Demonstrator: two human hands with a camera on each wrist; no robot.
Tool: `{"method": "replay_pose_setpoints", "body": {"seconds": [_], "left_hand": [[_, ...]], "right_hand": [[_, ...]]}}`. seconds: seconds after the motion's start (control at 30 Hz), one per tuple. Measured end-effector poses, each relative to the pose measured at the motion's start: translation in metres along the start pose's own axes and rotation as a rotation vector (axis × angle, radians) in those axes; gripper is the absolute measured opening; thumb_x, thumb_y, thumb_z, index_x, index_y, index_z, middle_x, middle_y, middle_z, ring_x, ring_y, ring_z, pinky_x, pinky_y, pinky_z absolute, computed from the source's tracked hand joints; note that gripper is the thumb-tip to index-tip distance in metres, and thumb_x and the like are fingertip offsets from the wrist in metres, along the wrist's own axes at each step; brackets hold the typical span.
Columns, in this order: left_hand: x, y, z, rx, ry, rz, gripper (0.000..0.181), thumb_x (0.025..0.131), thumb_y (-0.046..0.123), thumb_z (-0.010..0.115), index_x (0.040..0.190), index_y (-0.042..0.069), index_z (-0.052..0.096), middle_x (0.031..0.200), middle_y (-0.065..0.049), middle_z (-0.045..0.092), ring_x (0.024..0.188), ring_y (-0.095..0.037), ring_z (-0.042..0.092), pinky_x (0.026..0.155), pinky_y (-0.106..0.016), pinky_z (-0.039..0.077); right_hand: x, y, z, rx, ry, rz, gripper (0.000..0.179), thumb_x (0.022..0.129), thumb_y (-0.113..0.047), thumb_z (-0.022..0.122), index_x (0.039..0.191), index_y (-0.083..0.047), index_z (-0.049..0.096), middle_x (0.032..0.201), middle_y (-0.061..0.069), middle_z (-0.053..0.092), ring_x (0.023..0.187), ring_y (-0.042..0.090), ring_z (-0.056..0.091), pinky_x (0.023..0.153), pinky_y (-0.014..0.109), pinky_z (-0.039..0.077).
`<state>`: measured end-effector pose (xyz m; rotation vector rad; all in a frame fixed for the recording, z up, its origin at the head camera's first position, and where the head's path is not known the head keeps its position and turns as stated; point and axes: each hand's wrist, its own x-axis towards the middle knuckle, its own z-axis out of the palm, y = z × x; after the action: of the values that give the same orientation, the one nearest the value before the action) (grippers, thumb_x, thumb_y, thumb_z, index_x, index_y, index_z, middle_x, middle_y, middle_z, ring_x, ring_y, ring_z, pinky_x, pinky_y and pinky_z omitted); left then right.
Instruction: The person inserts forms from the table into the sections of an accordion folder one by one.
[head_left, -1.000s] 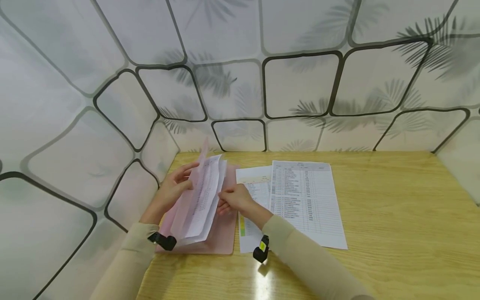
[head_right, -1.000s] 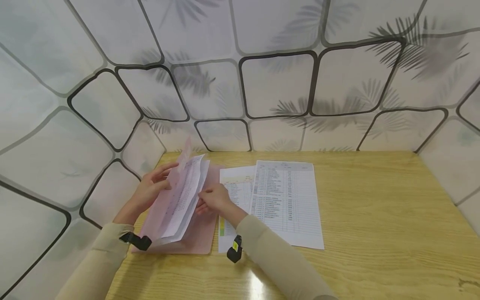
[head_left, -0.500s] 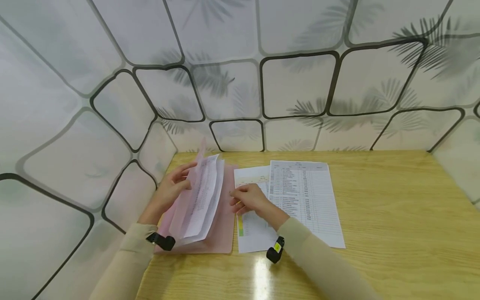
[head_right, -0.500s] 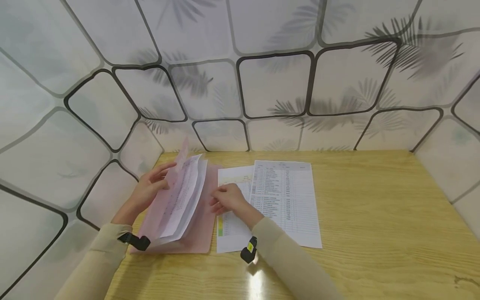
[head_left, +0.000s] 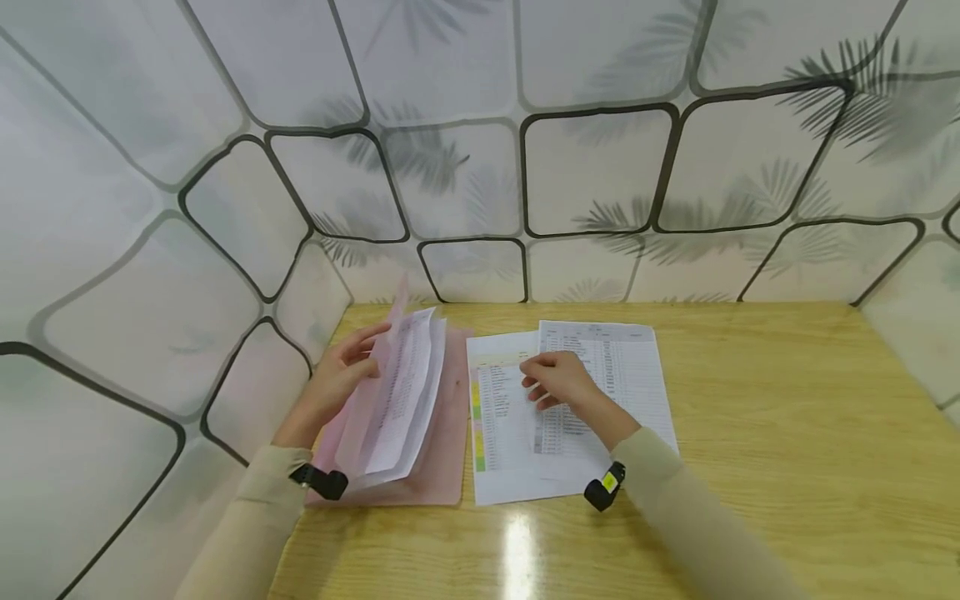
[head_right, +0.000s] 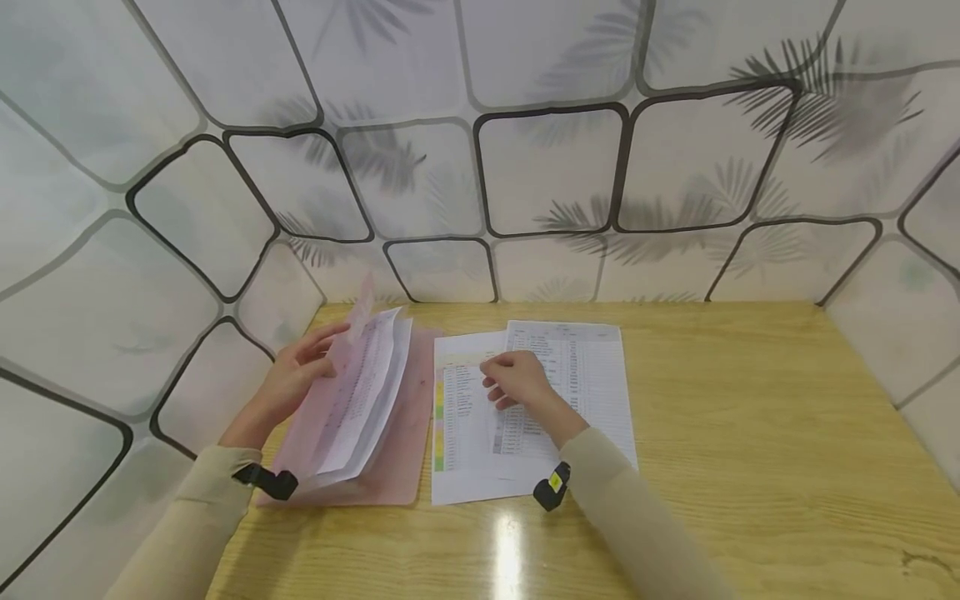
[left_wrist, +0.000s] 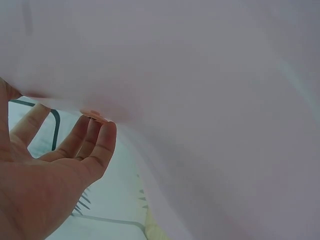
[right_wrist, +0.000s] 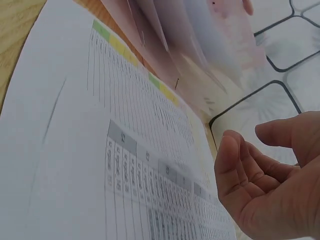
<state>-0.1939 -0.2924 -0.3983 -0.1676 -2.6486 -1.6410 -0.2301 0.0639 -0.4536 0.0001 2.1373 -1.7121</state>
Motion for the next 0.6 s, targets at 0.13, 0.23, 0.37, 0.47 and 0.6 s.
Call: {"method": "replay_pose_setpoints", "body": {"seconds": [0.13,0.23,0.37,0.47,0.6], "left_hand": [[0.0,0.0,0.0,0.01,-0.007,-0.002,0.063,0.092,0.0,0.058,0.153,0.013,0.056,0.148,-0.028,0.059,0.132,-0.04,0.058,0.093,-0.022,0.047],[0.0,0.0,0.0,0.012,-0.008,-0.002,0.063,0.092,-0.001,0.057,0.153,0.013,0.056,0.148,-0.027,0.058,0.133,-0.039,0.058,0.093,-0.021,0.046],[0.0,0.0,0.001,0.008,-0.008,-0.001,0.063,0.091,-0.001,0.057,0.153,0.012,0.055,0.148,-0.027,0.059,0.133,-0.039,0.058,0.094,-0.021,0.046],[0.0,-0.001,0.002,0.02,-0.006,-0.007,0.063,0.092,0.0,0.058,0.153,0.014,0.056,0.149,-0.026,0.059,0.134,-0.038,0.058,0.096,-0.025,0.046],[0.0,-0.001,0.002,0.063,0.006,-0.012,0.063,0.092,0.003,0.059,0.152,0.018,0.057,0.15,-0.024,0.058,0.137,-0.038,0.057,0.101,-0.034,0.046]], "right_hand": [[-0.001,0.005,-0.019,-0.016,0.035,0.001,0.043,0.104,-0.025,0.064,0.135,0.003,0.065,0.106,0.018,0.073,0.072,0.015,0.069,0.064,0.029,0.059],[-0.002,0.008,-0.03,-0.032,0.059,0.01,0.043,0.104,-0.025,0.063,0.136,0.003,0.064,0.109,0.019,0.072,0.072,0.014,0.068,0.064,0.029,0.059],[-0.006,0.012,-0.046,-0.08,0.095,0.019,0.046,0.105,-0.028,0.063,0.139,0.002,0.062,0.115,0.021,0.072,0.075,0.015,0.068,0.066,0.03,0.06],[-0.009,0.014,-0.057,-0.121,0.131,0.024,0.047,0.105,-0.029,0.062,0.14,0.002,0.062,0.117,0.022,0.072,0.077,0.016,0.069,0.067,0.03,0.06],[-0.013,0.018,-0.069,-0.16,0.176,0.028,0.048,0.104,-0.03,0.063,0.139,0.003,0.062,0.12,0.023,0.071,0.079,0.018,0.069,0.066,0.03,0.06]]}}
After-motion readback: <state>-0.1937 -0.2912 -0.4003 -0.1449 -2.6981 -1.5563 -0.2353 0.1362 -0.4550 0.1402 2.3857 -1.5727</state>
